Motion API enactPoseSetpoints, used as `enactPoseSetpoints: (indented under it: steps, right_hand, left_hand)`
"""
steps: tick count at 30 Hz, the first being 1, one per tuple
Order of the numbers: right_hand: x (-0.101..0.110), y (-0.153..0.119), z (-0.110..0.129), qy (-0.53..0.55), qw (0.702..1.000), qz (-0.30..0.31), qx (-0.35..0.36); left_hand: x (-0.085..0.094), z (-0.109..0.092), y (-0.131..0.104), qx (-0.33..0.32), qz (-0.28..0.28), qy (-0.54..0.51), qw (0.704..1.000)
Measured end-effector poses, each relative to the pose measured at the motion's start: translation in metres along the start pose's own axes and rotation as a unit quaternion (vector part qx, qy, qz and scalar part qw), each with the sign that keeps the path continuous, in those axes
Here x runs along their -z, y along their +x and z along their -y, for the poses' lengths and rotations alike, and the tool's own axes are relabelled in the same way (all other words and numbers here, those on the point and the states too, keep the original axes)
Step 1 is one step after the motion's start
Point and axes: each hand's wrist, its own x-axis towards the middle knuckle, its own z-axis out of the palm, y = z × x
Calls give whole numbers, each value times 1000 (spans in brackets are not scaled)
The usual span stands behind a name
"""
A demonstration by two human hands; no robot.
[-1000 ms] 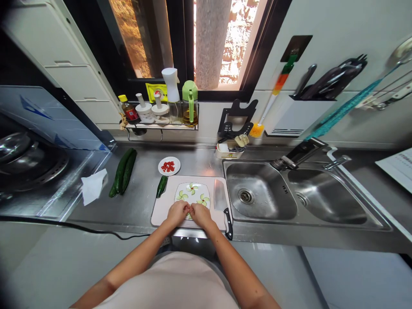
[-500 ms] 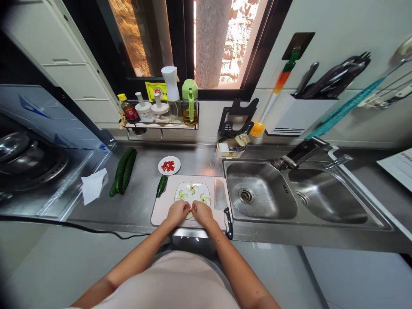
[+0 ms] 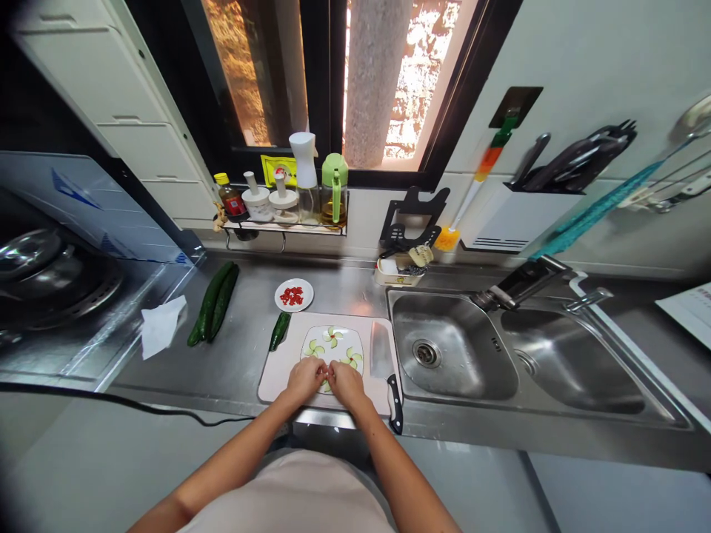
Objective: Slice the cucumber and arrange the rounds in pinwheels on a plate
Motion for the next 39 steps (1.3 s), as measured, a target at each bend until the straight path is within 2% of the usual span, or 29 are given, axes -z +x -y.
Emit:
enactPoseSetpoints:
  steps: [11, 19, 25, 30, 35, 39]
  right_hand:
    - [-2, 4, -3, -19, 1000, 3, 8]
    - [-1, 3, -3, 45, 999, -18, 2]
    - [7, 6, -3, 106, 993, -58, 7]
    - [13, 6, 3, 149, 986, -68, 19]
    - [16, 2, 7, 184, 980, -73, 32]
    - [19, -2, 5, 191, 977, -86, 43]
  left_hand:
    - [-3, 1, 3, -1, -11, 13, 1000]
    - [-2, 1, 3, 0, -16, -8, 1000]
    - [4, 5, 5, -13, -54, -69, 996]
    - [25, 24, 25, 8, -121, -137, 983]
    - [57, 60, 62, 97, -198, -172, 960]
    - [78, 85, 91, 162, -227, -169, 945]
